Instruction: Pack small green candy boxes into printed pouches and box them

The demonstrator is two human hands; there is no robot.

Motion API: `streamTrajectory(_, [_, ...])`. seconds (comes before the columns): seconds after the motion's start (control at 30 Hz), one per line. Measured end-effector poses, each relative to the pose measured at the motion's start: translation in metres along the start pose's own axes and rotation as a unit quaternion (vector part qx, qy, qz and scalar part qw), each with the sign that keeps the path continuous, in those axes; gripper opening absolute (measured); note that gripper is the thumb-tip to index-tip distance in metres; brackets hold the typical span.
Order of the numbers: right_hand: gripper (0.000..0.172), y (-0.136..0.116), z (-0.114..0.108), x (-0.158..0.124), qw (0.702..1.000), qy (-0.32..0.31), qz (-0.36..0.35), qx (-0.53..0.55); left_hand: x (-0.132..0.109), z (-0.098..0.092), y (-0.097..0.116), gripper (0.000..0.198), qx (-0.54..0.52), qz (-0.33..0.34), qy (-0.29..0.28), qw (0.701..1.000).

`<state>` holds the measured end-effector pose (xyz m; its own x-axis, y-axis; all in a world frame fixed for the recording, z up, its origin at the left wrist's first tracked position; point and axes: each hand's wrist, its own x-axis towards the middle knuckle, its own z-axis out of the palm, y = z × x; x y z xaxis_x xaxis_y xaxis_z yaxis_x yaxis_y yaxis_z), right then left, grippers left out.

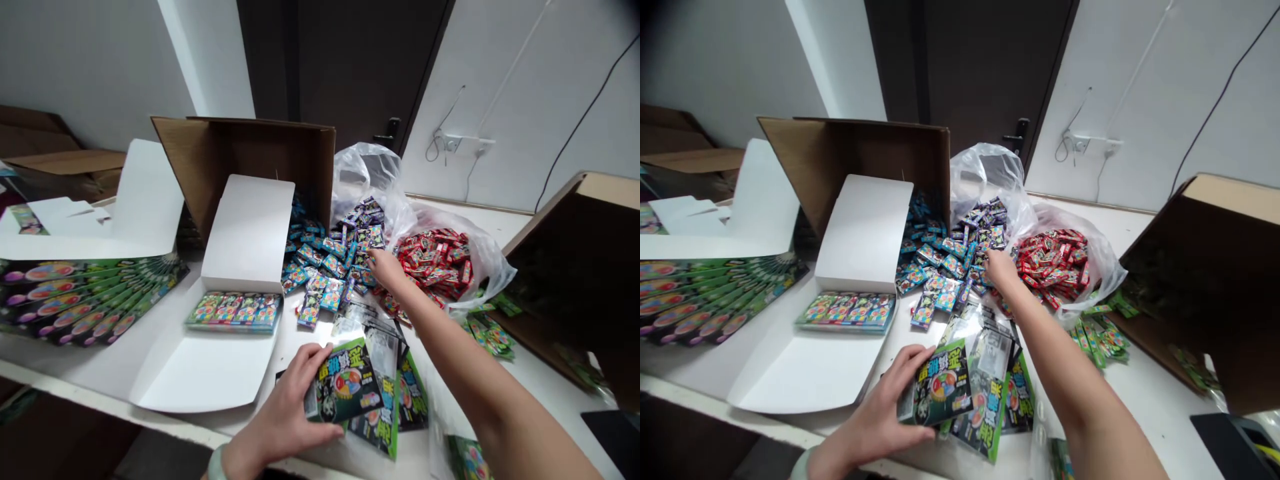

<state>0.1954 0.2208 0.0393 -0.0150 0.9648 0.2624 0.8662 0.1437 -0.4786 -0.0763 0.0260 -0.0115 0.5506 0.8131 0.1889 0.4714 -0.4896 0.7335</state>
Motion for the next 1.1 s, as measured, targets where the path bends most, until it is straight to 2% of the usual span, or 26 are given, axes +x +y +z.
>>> streamTrajectory(0.07, [0.022, -0.005, 0.011, 0.022, 1.0, 0.007, 0.015, -0.023, 0.0, 0.0, -0.001, 0.107, -0.001, -0.002, 0.004, 1.0])
streamTrajectory(0.13, [0.029, -0.006, 0.019, 0.032, 0.999, 0.01, 0.029, -0.03, 0.0, -0.001, -0.003, 0.108, -0.001, 0.0, 0.008, 1.0])
streamTrajectory(0.23, [0.023, -0.002, 0.02, 0.029, 0.999, 0.009, 0.043, -0.007, 0.0, -0.003, -0.006, 0.108, -0.001, 0.005, 0.007, 1.0])
streamTrajectory(0.33, [0.017, 0.006, 0.007, 0.012, 0.997, 0.013, 0.06, 0.054, 0.001, -0.005, -0.008, 0.105, 0.0, 0.015, 0.01, 1.0])
streamTrajectory(0.43, [0.029, 0.014, -0.014, -0.019, 0.986, 0.006, 0.091, 0.141, 0.003, -0.008, -0.008, 0.099, 0.008, 0.026, 0.019, 0.999])
streamTrajectory(0.53, [0.039, 0.022, -0.028, -0.067, 0.959, -0.033, 0.136, 0.247, 0.006, -0.01, -0.007, 0.093, 0.023, 0.029, 0.029, 0.999])
streamTrajectory(0.67, [0.024, 0.031, -0.021, -0.14, 0.923, -0.074, 0.208, 0.314, 0.011, -0.009, -0.007, 0.088, 0.035, 0.033, 0.045, 0.998])
streamTrajectory(0.8, [0.024, 0.037, -0.014, -0.196, 0.912, -0.126, 0.243, 0.304, 0.012, -0.005, -0.007, 0.083, 0.052, 0.025, 0.043, 0.997])
streamTrajectory(0.87, [0.023, 0.038, -0.02, -0.207, 0.939, -0.142, 0.196, 0.244, 0.012, -0.005, -0.005, 0.083, 0.061, 0.02, 0.037, 0.997])
streamTrajectory(0.9, [0.024, 0.038, -0.025, -0.208, 0.96, -0.144, 0.144, 0.194, 0.012, -0.005, -0.004, 0.082, 0.063, 0.017, 0.036, 0.997])
streamTrajectory(0.97, [0.044, 0.037, -0.032, -0.202, 0.984, -0.156, 0.006, 0.085, 0.013, -0.007, -0.002, 0.083, 0.062, 0.015, 0.036, 0.997])
streamTrajectory(1.03, [0.074, 0.034, -0.031, -0.189, 0.974, -0.203, -0.102, 0.02, 0.015, -0.008, 0.0, 0.083, 0.055, 0.018, 0.035, 0.998])
streamTrajectory(1.1, [0.095, 0.03, -0.024, -0.178, 0.952, -0.266, -0.151, -0.006, 0.017, -0.008, 0.002, 0.083, 0.045, 0.023, 0.032, 0.998])
